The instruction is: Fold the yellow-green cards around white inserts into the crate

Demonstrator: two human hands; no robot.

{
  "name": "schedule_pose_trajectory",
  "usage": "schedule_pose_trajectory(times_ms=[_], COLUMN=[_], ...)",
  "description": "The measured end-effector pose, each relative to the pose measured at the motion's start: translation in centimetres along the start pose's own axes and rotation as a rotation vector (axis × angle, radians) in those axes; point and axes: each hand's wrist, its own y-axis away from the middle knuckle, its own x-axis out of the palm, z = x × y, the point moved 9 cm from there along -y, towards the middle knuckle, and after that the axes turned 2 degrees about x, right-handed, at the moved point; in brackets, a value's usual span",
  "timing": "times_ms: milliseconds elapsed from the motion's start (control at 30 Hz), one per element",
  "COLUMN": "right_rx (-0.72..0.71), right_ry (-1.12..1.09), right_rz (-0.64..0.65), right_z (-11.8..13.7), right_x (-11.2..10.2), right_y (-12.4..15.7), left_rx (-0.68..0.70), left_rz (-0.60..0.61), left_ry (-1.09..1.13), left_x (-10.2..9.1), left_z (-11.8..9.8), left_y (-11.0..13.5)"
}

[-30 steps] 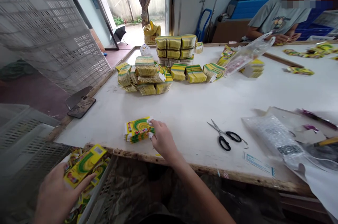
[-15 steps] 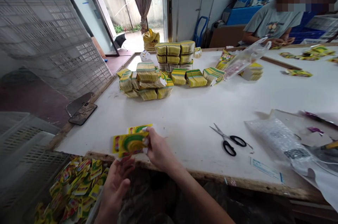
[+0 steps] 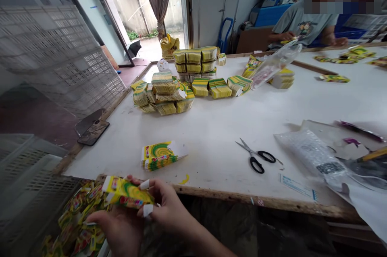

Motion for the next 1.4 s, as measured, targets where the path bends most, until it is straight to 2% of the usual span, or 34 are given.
schedule_pose_trajectory(times_ms=[67,133,267,367,433,533,633,700,767,800,867,933,1033,1100,1133,1167,1233,1333,1400], right_rx=[0.025,0.045,0.064,0.044,0.005,-0.035,0.012,0.029,0.015,-0.005,-0.081,-0.200,-0.314,-0.361,-0.395,-0.446,-0.567,-0.715,-0.787], right_ry=[-0.116,-0.198,-0.261,-0.180,-0.096,0.037,0.198,0.271,0.335,0.400,0.622,0.927,1.286,1.406,1.436,1.440,1.388,1.258,1.158], right_rz=[-0.014,-0.024,-0.044,-0.072,-0.111,-0.137,-0.093,-0.059,-0.062,-0.078,-0.069,0.043,0.289,0.350,0.333,0.272,0.059,-0.225,-0.331], right_z=[0.3,0.8,1.0,0.5,0.5,0.8,0.9,1.0,1.6,2.1,3.8,5.5,6.3,6.3,6.4,6.7,7.5,7.3,6.2], right_x=[-0.7,-1.2,-1.7,-2.1,-2.6,-3.0,-2.8,-2.7,-3.1,-3.4,-3.6,-2.4,0.2,1.2,1.5,1.5,0.9,-0.5,-0.9], right_y=[-0.2,-0.3,0.0,-0.1,-0.2,-0.2,0.0,0.2,0.6,0.9,1.4,2.1,3.1,3.5,3.5,3.6,3.9,5.0,5.9], left_rx=[-0.148,-0.241,-0.237,-0.193,-0.180,-0.179,-0.140,-0.112,-0.115,-0.133,-0.181,-0.185,-0.155,-0.144,-0.132,-0.124,-0.081,-0.025,-0.034], left_rz=[0.007,-0.046,-0.136,-0.144,-0.150,-0.146,-0.178,-0.218,-0.205,-0.153,0.028,0.249,0.617,0.819,0.858,0.823,0.622,0.289,0.188], left_ry=[0.189,0.325,0.333,0.199,0.122,0.150,0.228,0.251,0.233,0.214,0.180,0.140,-0.115,-0.367,-0.460,-0.526,-0.600,-0.625,-0.607], left_x=[0.2,0.0,-1.4,-2.8,-3.5,-3.6,-3.6,-4.1,-4.8,-5.0,-5.0,-4.4,-1.7,0.6,1.6,2.1,2.3,1.0,0.6], left_z=[2.0,3.6,5.1,5.6,5.7,5.4,4.2,3.5,3.0,2.8,2.2,0.9,-0.5,0.1,0.5,0.9,1.3,1.4,1.6], left_y=[0.5,1.0,1.3,1.1,0.9,0.5,-0.1,-0.5,-1.1,-1.5,-2.2,-2.4,-0.9,1.1,1.9,2.2,2.0,1.7,1.7])
